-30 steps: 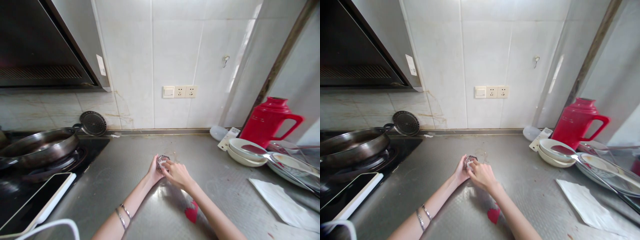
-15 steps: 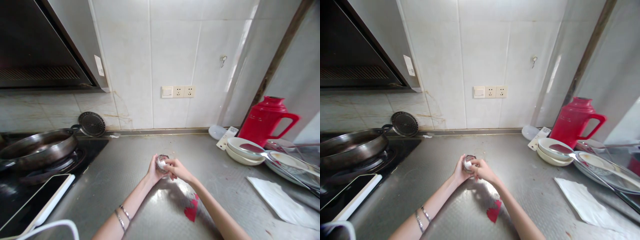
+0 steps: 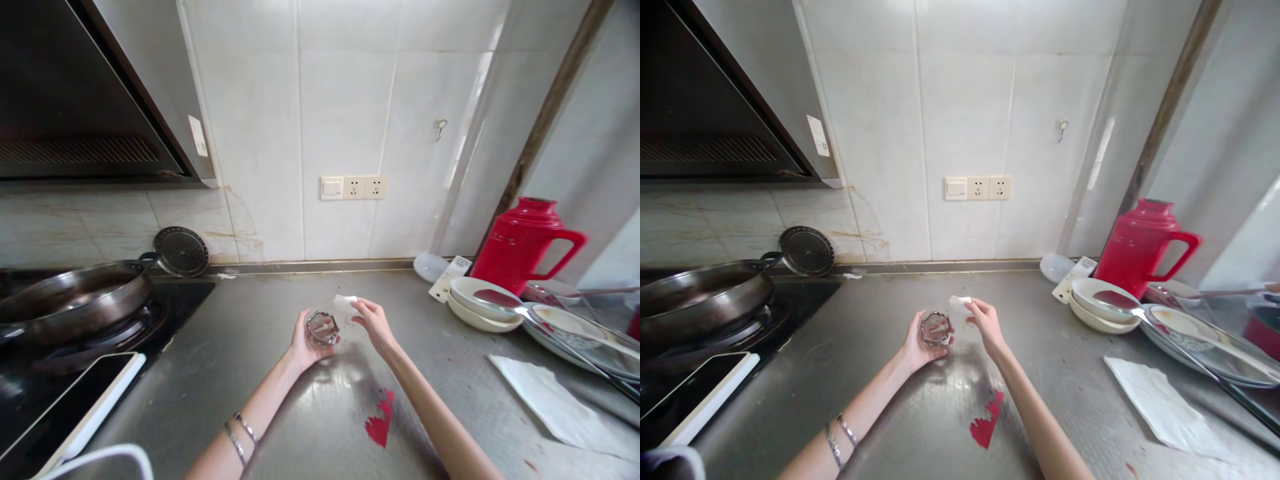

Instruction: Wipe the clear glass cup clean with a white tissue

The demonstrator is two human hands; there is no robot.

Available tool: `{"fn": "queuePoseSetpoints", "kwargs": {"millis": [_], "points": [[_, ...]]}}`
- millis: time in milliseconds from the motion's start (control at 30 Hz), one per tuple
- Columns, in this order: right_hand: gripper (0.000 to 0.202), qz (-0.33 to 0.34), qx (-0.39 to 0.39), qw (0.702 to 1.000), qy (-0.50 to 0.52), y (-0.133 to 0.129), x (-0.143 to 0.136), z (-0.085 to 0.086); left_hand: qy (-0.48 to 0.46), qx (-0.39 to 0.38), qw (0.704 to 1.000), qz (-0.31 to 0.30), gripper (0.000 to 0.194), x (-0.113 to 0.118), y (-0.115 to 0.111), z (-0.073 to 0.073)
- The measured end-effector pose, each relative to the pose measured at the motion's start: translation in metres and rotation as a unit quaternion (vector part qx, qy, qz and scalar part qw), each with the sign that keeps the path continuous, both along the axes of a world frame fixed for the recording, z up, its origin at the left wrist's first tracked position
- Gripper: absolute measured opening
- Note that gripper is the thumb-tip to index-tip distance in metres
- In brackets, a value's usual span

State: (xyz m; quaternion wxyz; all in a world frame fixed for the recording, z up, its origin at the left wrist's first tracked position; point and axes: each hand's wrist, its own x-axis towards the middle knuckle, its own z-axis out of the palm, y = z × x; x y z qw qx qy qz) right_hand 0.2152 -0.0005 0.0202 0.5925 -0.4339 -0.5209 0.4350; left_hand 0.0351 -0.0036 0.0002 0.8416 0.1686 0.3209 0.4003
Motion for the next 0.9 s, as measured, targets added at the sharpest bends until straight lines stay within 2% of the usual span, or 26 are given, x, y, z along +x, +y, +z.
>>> {"fn": "queuePoseSetpoints", "kwargs": {"millis": [100, 233, 400, 567, 667, 800, 900], "points": [[0.038, -0.016, 0.043, 0.998, -0.032, 0.001, 0.002, 0.001, 0.002, 0.001, 1.000, -0.014, 0.054, 0.001, -0.001, -0.001], [0.042, 0.013, 0.101, 0.990, -0.093, -0.002, -0.002, 0.001, -0.007, -0.003, 0.999, -0.032, 0.054, 0.002, -0.001, -0.004], [0.054, 0.037, 0.059, 0.997, -0.035, 0.000, -0.007, -0.007, -0.011, -0.006, 0.999, -0.049, 0.056, 0.004, -0.004, -0.004], [0.051, 0.026, 0.068, 0.996, -0.056, 0.002, -0.007, -0.011, 0.007, -0.006, 0.999, -0.051, 0.058, 0.005, -0.006, -0.001], [0.044, 0.047, 0.095, 0.988, -0.111, -0.004, -0.011, -0.009, 0.007, 0.001, 0.998, -0.057, 0.061, 0.005, -0.005, -0.004], [0.038, 0.096, 0.131, 0.962, -0.221, -0.016, -0.015, -0.004, 0.021, -0.005, 0.998, -0.066, 0.062, 0.007, -0.004, -0.008], [0.036, 0.133, 0.149, 0.948, -0.249, -0.021, -0.016, 0.000, 0.031, -0.003, 0.997, -0.073, 0.061, 0.008, -0.005, -0.008]]}}
